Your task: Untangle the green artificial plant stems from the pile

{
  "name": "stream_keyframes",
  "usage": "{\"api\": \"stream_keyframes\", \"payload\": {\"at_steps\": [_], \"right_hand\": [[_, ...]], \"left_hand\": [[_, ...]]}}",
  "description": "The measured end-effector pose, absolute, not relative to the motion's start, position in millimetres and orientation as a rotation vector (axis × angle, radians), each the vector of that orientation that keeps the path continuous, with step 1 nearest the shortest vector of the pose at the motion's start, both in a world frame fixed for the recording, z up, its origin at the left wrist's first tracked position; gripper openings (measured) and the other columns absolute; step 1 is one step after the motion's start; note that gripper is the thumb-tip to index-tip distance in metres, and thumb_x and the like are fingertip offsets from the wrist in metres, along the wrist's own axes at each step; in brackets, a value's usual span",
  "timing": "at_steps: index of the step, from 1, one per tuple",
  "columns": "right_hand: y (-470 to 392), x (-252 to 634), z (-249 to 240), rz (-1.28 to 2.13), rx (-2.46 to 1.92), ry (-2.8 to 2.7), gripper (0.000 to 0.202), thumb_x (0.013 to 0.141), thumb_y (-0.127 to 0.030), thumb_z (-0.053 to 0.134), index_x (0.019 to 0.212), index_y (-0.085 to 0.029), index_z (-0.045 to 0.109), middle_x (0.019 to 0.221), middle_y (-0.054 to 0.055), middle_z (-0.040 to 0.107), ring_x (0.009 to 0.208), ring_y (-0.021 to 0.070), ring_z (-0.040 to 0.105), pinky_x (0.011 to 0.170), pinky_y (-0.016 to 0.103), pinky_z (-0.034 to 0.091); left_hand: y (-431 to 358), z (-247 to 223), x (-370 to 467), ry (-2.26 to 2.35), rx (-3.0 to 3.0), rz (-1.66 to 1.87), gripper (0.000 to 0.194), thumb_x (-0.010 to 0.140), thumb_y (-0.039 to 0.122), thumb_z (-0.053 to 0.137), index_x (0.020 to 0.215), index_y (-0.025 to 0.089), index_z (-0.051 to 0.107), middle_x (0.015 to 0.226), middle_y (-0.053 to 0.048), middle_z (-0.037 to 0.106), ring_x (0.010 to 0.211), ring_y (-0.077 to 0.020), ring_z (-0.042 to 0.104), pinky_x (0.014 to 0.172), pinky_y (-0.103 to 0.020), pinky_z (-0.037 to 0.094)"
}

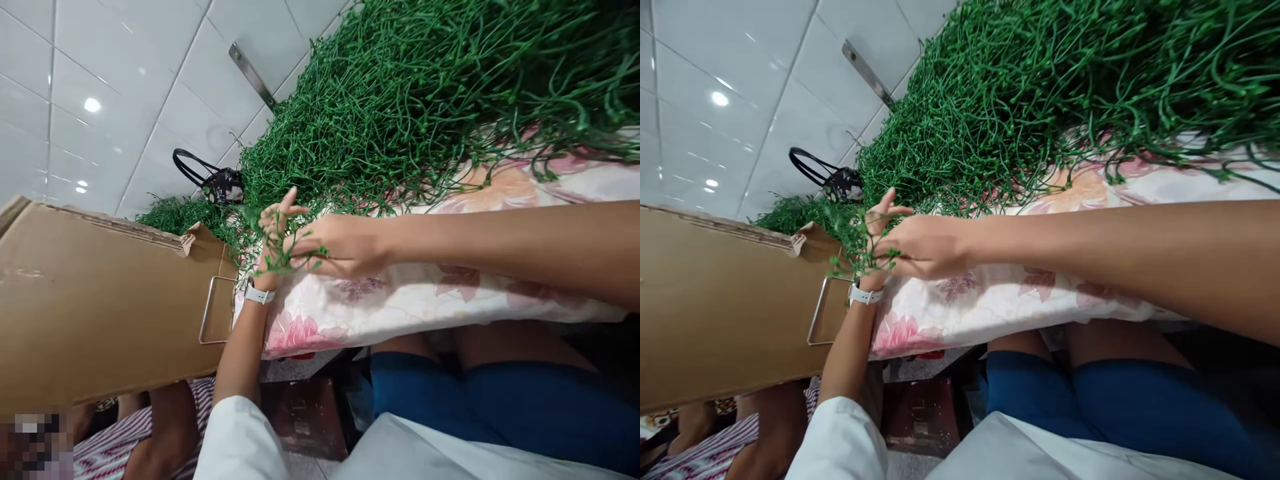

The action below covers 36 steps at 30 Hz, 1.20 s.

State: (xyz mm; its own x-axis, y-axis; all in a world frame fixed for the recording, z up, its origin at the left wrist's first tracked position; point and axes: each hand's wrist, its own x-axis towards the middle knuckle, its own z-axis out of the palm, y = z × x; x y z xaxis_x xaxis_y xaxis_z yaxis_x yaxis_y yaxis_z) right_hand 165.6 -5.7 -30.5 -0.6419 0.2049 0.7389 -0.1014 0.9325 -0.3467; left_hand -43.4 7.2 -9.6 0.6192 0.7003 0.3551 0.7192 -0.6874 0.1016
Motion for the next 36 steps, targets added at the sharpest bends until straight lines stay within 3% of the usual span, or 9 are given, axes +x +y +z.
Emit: {"api": "stream_keyframes", "payload": {"at_steps": [3,5,7,16,21,25,28,32,36], "right_hand": [[-13.9,163.7,-31.3,0.368,-0.08,-2.356,0.008,0.099,-0.016,0.053,0.093,-0.017,0.059,0.086,0.007,0.069,0.077,0.0192,0.059,0.07,0.03,0.038],[-14.0,164.8,-30.1,0.299,-0.113,-2.386,0.008,0.099,-0.02,0.053,0.095,-0.018,0.06,0.084,0.007,0.068,0.075,0.0195,0.058,0.067,0.03,0.035],[-11.1,166.7,-28.2,0.278,-0.14,-2.345,0.009,0.1,-0.022,0.051,0.098,-0.018,0.059,0.085,0.007,0.069,0.075,0.0196,0.059,0.067,0.03,0.036],[0.3,168.7,-29.6,0.376,-0.35,-2.133,0.024,0.098,-0.018,0.05,0.116,-0.012,0.065,0.091,0.01,0.073,0.076,0.0191,0.061,0.069,0.03,0.039],[3.1,166.4,-23.5,0.762,-0.526,-1.806,0.016,0.101,-0.015,0.045,0.095,-0.015,0.06,0.057,-0.004,0.05,0.054,0.012,0.043,0.059,0.028,0.032],[9.6,165.1,-15.8,1.168,-0.708,-1.474,0.021,0.101,-0.008,0.042,0.085,-0.02,0.048,0.059,-0.004,0.051,0.051,0.0115,0.047,0.054,0.027,0.037],[14.6,165.4,-15.2,1.279,-0.75,-1.381,0.02,0.1,-0.006,0.044,0.086,-0.019,0.05,0.065,-0.002,0.055,0.05,0.0105,0.05,0.051,0.026,0.04],[17.1,164.5,-23.4,1.229,-0.748,-1.449,0.015,0.098,-0.009,0.05,0.087,-0.018,0.054,0.07,0.0,0.059,0.053,0.0105,0.051,0.053,0.026,0.039],[15.2,167.1,-30.4,0.82,-0.802,-1.664,0.01,0.092,-0.008,0.054,0.09,-0.017,0.055,0.075,0.002,0.058,0.066,0.0139,0.048,0.065,0.03,0.037]], "left_hand": [[12.7,-8.3,-46.9,-1.147,-2.657,-0.661,0.039,0.106,0.05,0.051,0.119,0.023,0.077,0.097,-0.007,0.077,0.105,-0.0227,0.064,0.101,-0.041,0.045],[21.8,-6.7,-54.8,-1.154,-2.481,-0.773,0.039,0.106,0.047,0.051,0.096,0.022,0.077,0.083,-0.005,0.075,0.087,-0.0192,0.064,0.091,-0.038,0.045],[32.4,-3.1,-66.4,-1.24,-2.316,-0.851,0.041,0.107,0.048,0.047,0.092,0.021,0.074,0.08,-0.005,0.075,0.086,-0.0197,0.066,0.089,-0.038,0.044],[51.3,21.0,-105.4,-1.433,-1.99,-0.803,0.026,0.102,0.039,0.047,0.094,0.024,0.066,0.081,-0.006,0.069,0.08,-0.024,0.059,0.077,-0.037,0.037],[50.0,22.7,-104.2,-1.608,-2.009,-0.706,0.02,0.099,0.032,0.051,0.095,0.022,0.067,0.079,-0.007,0.062,0.081,-0.0272,0.056,0.08,-0.039,0.037],[47.2,22.1,-100.0,-1.69,-2.054,-0.668,0.014,0.09,0.029,0.065,0.098,0.02,0.072,0.081,-0.008,0.063,0.091,-0.0292,0.057,0.087,-0.042,0.041],[41.4,22.3,-96.1,-1.672,-2.099,-0.628,0.033,0.083,0.03,0.075,0.114,0.021,0.073,0.106,-0.012,0.067,0.111,-0.0336,0.056,0.102,-0.048,0.042],[28.5,22.5,-85.1,-1.449,-2.369,-0.427,0.083,0.074,0.041,0.086,0.149,0.025,0.057,0.148,-0.017,0.053,0.137,-0.0399,0.043,0.115,-0.055,0.035],[20.0,19.1,-72.6,-1.206,-2.624,-0.249,0.06,0.088,0.044,0.076,0.144,0.03,0.062,0.148,-0.013,0.059,0.137,-0.0349,0.045,0.116,-0.053,0.036]]}}
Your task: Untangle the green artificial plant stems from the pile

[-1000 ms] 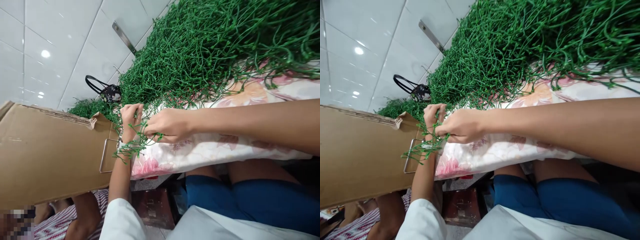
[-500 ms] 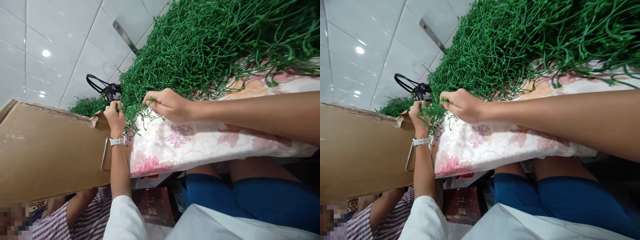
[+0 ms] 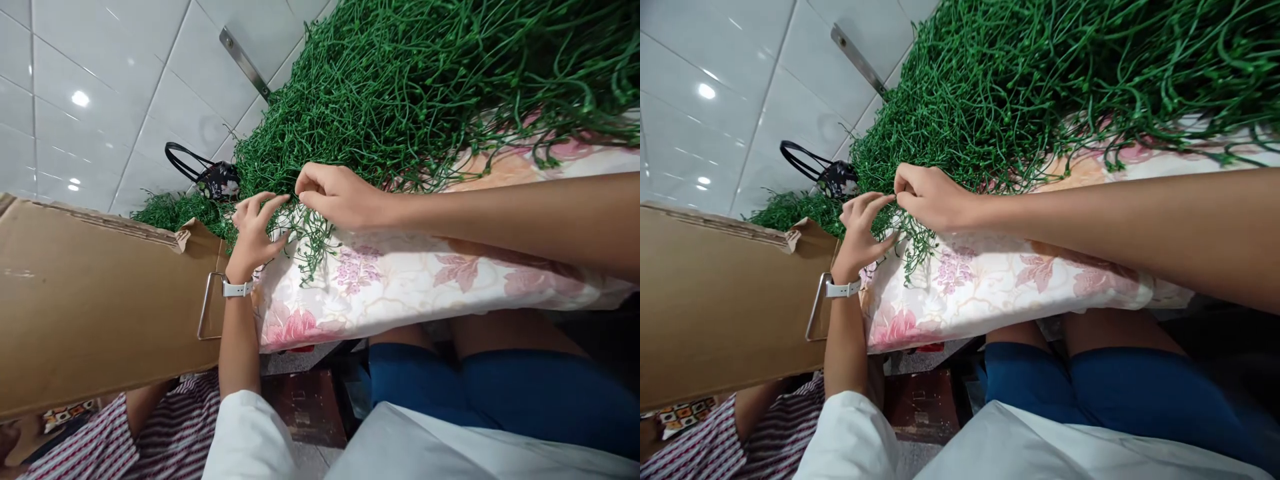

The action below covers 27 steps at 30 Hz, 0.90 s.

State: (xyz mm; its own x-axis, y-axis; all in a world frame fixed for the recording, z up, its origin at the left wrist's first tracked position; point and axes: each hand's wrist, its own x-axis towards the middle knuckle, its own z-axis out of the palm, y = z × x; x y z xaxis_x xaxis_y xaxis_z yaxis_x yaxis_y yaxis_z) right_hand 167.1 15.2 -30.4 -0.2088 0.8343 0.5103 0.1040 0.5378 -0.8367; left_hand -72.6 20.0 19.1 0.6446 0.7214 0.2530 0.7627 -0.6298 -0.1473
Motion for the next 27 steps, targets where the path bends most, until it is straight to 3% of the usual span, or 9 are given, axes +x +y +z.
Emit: {"api": "stream_keyframes", "payload": {"at_steps": [2,5,8,10,13,15,19,22,27], "right_hand": [[12.6,170.7,-30.0,0.558,-0.715,-1.81,0.004,0.095,-0.014,0.054,0.097,-0.016,0.057,0.085,0.005,0.059,0.075,0.0162,0.048,0.072,0.032,0.038],[6.6,174.9,-27.9,0.256,-0.479,-2.073,0.019,0.101,-0.031,0.054,0.108,-0.015,0.061,0.103,0.011,0.058,0.089,0.021,0.051,0.081,0.036,0.04],[0.1,173.7,-31.4,0.038,-0.258,-2.328,0.034,0.099,-0.049,0.061,0.107,-0.016,0.065,0.109,0.012,0.057,0.096,0.0245,0.049,0.086,0.039,0.041],[-2.3,170.7,-37.5,-0.095,-0.243,-2.433,0.03,0.095,-0.047,0.069,0.098,-0.018,0.067,0.109,0.012,0.058,0.101,0.0267,0.049,0.088,0.041,0.04],[-0.7,167.7,-44.6,-0.207,-0.373,-2.45,0.008,0.095,-0.022,0.067,0.088,-0.017,0.068,0.112,0.013,0.061,0.108,0.0293,0.048,0.091,0.046,0.038],[3.2,168.7,-43.6,-0.18,-0.481,-2.363,0.018,0.098,-0.013,0.056,0.087,-0.017,0.07,0.119,0.014,0.062,0.112,0.0307,0.048,0.092,0.048,0.038],[13.1,175.1,-32.0,0.206,-0.662,-2.025,0.023,0.101,-0.02,0.056,0.095,-0.018,0.078,0.112,0.013,0.062,0.104,0.0276,0.054,0.088,0.044,0.042],[20.5,177.9,-27.6,0.537,-0.664,-1.812,0.017,0.097,-0.023,0.064,0.097,-0.019,0.08,0.093,0.008,0.062,0.084,0.0196,0.056,0.08,0.036,0.044],[25.4,176.1,-30.0,0.713,-0.663,-1.704,0.014,0.095,-0.022,0.068,0.085,-0.019,0.076,0.08,0.003,0.066,0.075,0.0164,0.056,0.075,0.033,0.043]], "left_hand": [[20.2,14.4,-69.7,-1.117,-2.683,-0.232,0.039,0.091,0.044,0.074,0.127,0.029,0.073,0.135,-0.01,0.068,0.128,-0.0327,0.05,0.11,-0.051,0.038],[25.2,4.9,-69.8,-1.066,-2.706,-0.215,0.016,0.095,0.039,0.07,0.101,0.025,0.077,0.111,-0.008,0.075,0.114,-0.0298,0.057,0.096,-0.048,0.041],[30.9,-0.6,-72.7,-1.089,-2.662,-0.232,0.021,0.098,0.028,0.062,0.082,0.023,0.074,0.084,-0.005,0.072,0.098,-0.0259,0.061,0.085,-0.042,0.04],[33.5,0.9,-75.5,-1.141,-2.594,-0.32,0.024,0.101,0.028,0.058,0.088,0.023,0.077,0.081,-0.005,0.073,0.089,-0.0238,0.061,0.083,-0.041,0.041],[36.7,8.2,-82.1,-1.251,-2.46,-0.444,0.026,0.102,0.033,0.057,0.098,0.022,0.08,0.087,-0.007,0.078,0.085,-0.0237,0.062,0.082,-0.04,0.041],[39.4,12.8,-88.3,-1.331,-2.391,-0.448,0.025,0.1,0.034,0.06,0.097,0.022,0.082,0.089,-0.008,0.079,0.087,-0.0251,0.063,0.082,-0.04,0.041],[41.8,18.2,-98.7,-1.444,-2.33,-0.396,0.029,0.099,0.038,0.059,0.1,0.021,0.083,0.093,-0.011,0.078,0.093,-0.0279,0.065,0.087,-0.043,0.043],[35.7,21.5,-95.0,-1.353,-2.422,-0.43,0.048,0.092,0.06,0.066,0.118,0.022,0.08,0.114,-0.013,0.077,0.112,-0.0316,0.067,0.1,-0.048,0.044],[16.6,16.4,-64.7,-1.066,-2.765,-0.688,0.086,0.087,0.078,0.062,0.154,0.024,0.053,0.137,-0.014,0.071,0.123,-0.0265,0.068,0.104,-0.043,0.054]]}}
